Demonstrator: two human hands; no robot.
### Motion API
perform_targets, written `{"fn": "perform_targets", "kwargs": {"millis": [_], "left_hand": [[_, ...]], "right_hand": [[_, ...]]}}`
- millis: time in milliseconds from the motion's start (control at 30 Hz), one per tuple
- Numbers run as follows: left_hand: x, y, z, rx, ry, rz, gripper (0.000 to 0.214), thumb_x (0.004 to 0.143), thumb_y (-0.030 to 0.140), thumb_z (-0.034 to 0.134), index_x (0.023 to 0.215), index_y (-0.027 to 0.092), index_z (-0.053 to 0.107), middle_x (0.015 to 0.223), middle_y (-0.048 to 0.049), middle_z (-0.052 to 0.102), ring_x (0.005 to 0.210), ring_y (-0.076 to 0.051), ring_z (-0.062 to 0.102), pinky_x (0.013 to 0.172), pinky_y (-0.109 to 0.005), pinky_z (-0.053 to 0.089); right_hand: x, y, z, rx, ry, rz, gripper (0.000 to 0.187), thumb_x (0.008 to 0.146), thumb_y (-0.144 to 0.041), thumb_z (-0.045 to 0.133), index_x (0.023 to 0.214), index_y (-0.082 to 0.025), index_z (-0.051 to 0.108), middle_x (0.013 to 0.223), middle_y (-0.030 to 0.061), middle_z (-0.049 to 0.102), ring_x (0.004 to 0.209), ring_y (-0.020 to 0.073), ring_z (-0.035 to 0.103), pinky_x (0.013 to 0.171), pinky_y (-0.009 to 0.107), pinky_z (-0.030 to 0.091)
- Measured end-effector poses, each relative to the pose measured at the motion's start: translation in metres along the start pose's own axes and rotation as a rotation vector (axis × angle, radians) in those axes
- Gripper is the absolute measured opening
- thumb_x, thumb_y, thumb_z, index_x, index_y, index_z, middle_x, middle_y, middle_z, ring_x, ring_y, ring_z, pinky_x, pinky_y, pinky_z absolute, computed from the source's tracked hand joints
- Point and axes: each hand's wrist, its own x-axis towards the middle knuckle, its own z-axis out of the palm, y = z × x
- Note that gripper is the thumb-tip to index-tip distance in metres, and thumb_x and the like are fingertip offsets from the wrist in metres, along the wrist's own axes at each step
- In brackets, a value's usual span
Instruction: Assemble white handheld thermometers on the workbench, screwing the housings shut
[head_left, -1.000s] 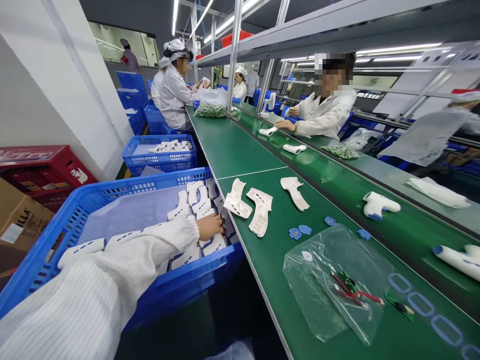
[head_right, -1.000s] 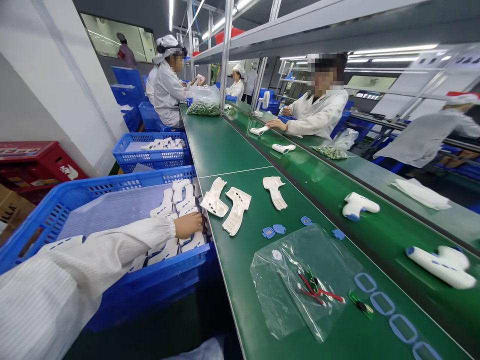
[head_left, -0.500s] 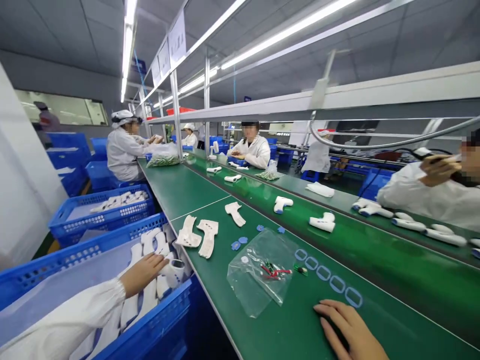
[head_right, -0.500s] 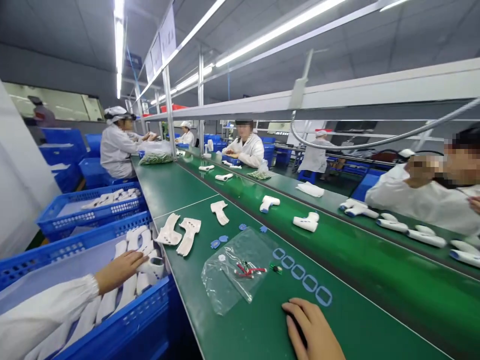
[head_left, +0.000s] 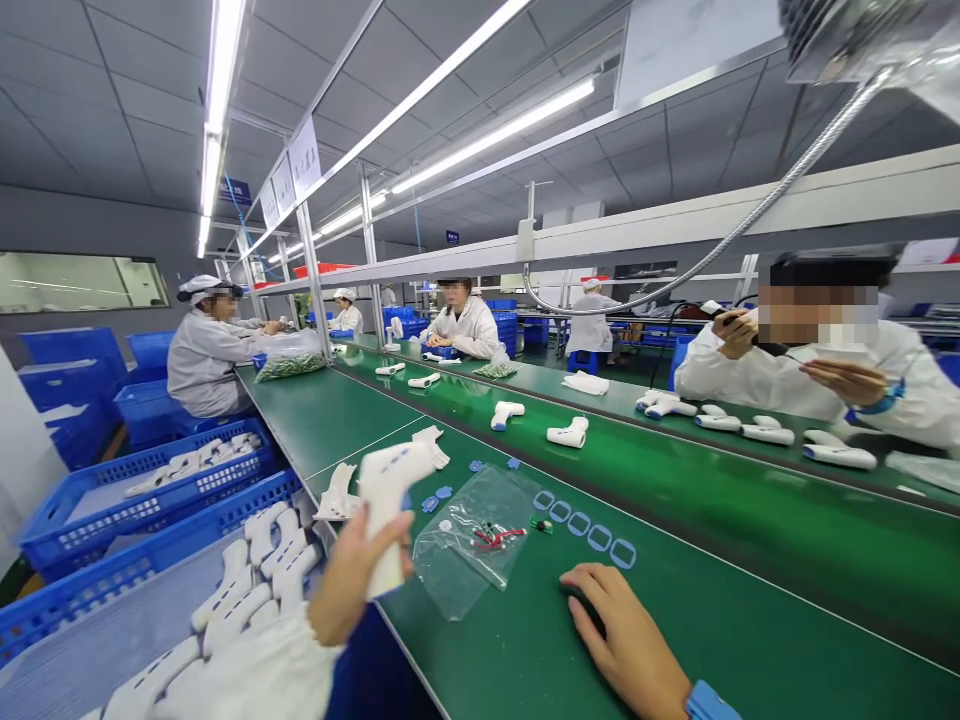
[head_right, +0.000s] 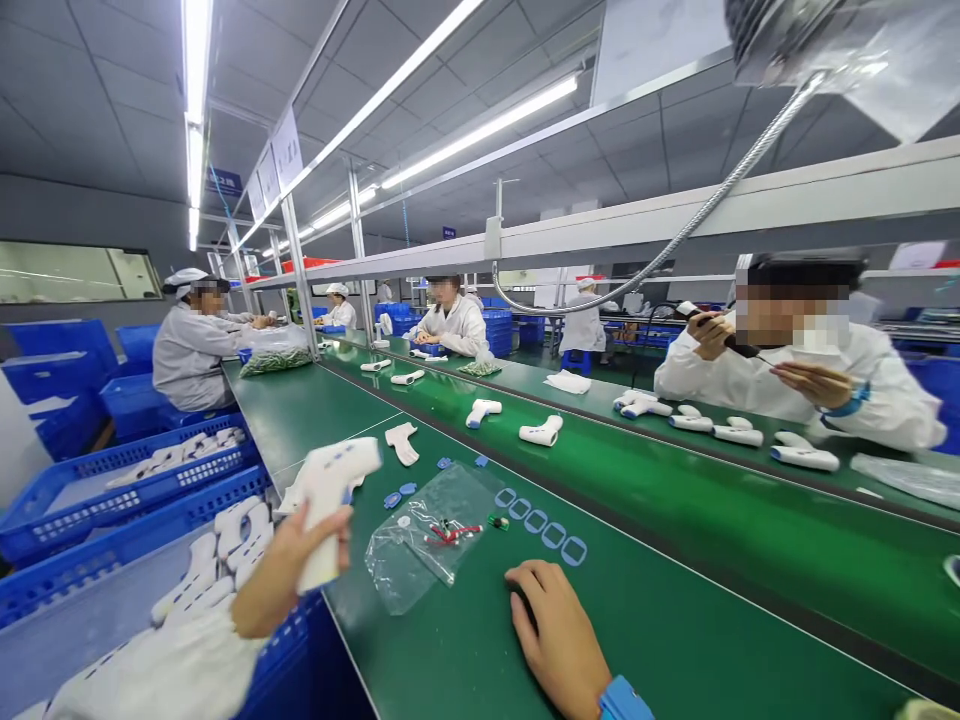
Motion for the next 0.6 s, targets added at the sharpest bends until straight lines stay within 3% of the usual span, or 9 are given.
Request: {"fn": "perform_targets", "kwargs": {"millis": [167,300,433,600], "left_hand": [[0.005,-0.049,0.124,-0.145,-0.251,-0.225,0.036,0.062,0.037,0.071,0.08,0.018,0.045,0.056,0.0034,0.056,0.04,-0.011,0.052,0.04,-0.022,0.041],[0.012,-0.086,0.19,-0.192,-0.34,-0.333,0.03,0.065,0.031,0.068,0.08,0.017,0.046,0.052,0.0034,0.053,0.041,-0.011,0.05,0.043,-0.023,0.039],[0.014,-0.112,0.22,-0.228,-0.364,-0.327,0.036,0.058,0.027,0.073,0.083,0.015,0.05,0.052,0.0045,0.051,0.047,-0.01,0.047,0.05,-0.022,0.038],[0.016,-0.122,0.218,-0.265,-0.388,-0.31,0.046,0.054,0.038,0.077,0.087,0.016,0.052,0.056,0.0037,0.052,0.054,-0.011,0.047,0.055,-0.023,0.036]], "right_hand": [[-0.016,0.002,-0.014,0.145,0.057,0.184,0.027,0.085,-0.04,0.045,0.094,-0.022,0.063,0.095,0.0077,0.066,0.091,0.0224,0.062,0.081,0.034,0.053],[-0.029,0.023,-0.031,0.287,0.171,0.485,0.042,0.084,-0.054,0.04,0.099,-0.021,0.061,0.1,0.0078,0.066,0.096,0.0233,0.062,0.083,0.032,0.051],[-0.031,0.042,-0.034,0.419,0.17,0.541,0.045,0.083,-0.056,0.043,0.107,-0.02,0.057,0.093,0.0058,0.067,0.087,0.0204,0.064,0.076,0.026,0.052],[-0.033,0.052,-0.019,0.457,0.131,0.506,0.052,0.079,-0.053,0.052,0.116,-0.017,0.05,0.083,0.0043,0.066,0.07,0.017,0.063,0.071,0.025,0.052]]}}
